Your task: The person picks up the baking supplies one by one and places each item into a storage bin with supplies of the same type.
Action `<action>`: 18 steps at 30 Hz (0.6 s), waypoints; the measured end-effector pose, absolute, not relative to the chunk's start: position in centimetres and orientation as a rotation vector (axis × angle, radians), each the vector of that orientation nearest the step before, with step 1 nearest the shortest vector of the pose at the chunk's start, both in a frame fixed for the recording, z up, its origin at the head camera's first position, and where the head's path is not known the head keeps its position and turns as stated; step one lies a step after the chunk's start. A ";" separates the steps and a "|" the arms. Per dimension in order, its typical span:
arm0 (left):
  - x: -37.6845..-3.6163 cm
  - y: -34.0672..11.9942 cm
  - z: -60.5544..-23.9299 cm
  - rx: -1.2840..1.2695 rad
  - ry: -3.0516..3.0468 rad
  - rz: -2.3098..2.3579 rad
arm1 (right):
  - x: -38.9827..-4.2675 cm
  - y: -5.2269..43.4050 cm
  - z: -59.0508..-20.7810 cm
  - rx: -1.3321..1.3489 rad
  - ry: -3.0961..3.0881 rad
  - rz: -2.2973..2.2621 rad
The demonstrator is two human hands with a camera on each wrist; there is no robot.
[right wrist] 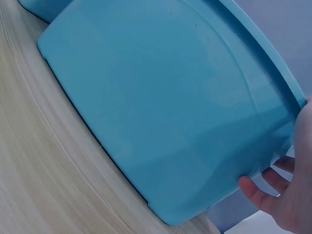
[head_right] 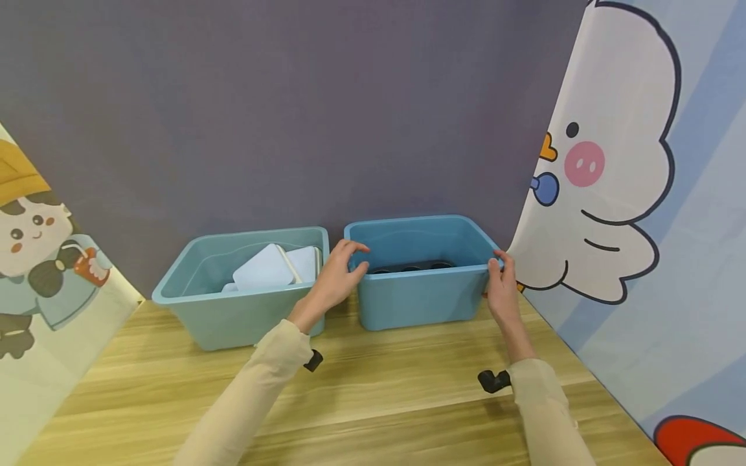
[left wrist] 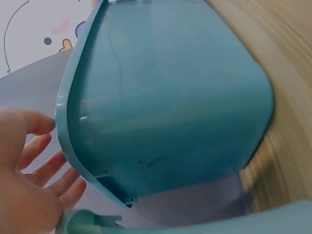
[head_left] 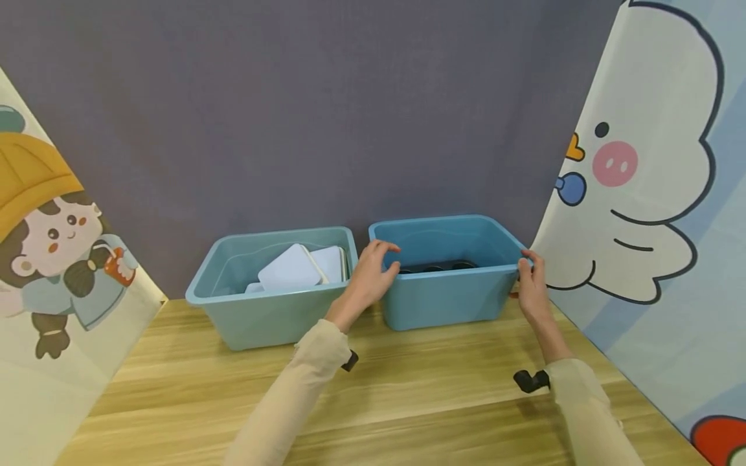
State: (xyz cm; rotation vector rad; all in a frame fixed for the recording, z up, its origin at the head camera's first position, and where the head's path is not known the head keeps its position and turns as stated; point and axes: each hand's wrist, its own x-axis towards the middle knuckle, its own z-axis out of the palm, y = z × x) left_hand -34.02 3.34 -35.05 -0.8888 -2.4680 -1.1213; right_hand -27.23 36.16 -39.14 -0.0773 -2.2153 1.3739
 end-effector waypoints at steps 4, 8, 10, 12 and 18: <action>-33.4 2.7 -35.6 -0.911 -2.426 -1.099 | -27.4 36.2 -39.3 -0.094 -2.227 1.364; -32.6 2.3 -36.0 -0.951 -2.415 -1.120 | -28.2 37.1 -40.3 -0.107 -2.217 1.372; -32.2 2.1 -36.0 -0.964 -2.408 -1.139 | -28.7 37.7 -41.0 -0.113 -2.216 1.360; -31.8 2.0 -36.0 -0.968 -2.404 -1.161 | -29.3 38.3 -41.6 -0.110 -2.220 1.338; -31.0 1.4 -36.2 -0.986 -2.398 -1.158 | -29.7 39.0 -42.0 -0.087 -2.233 1.346</action>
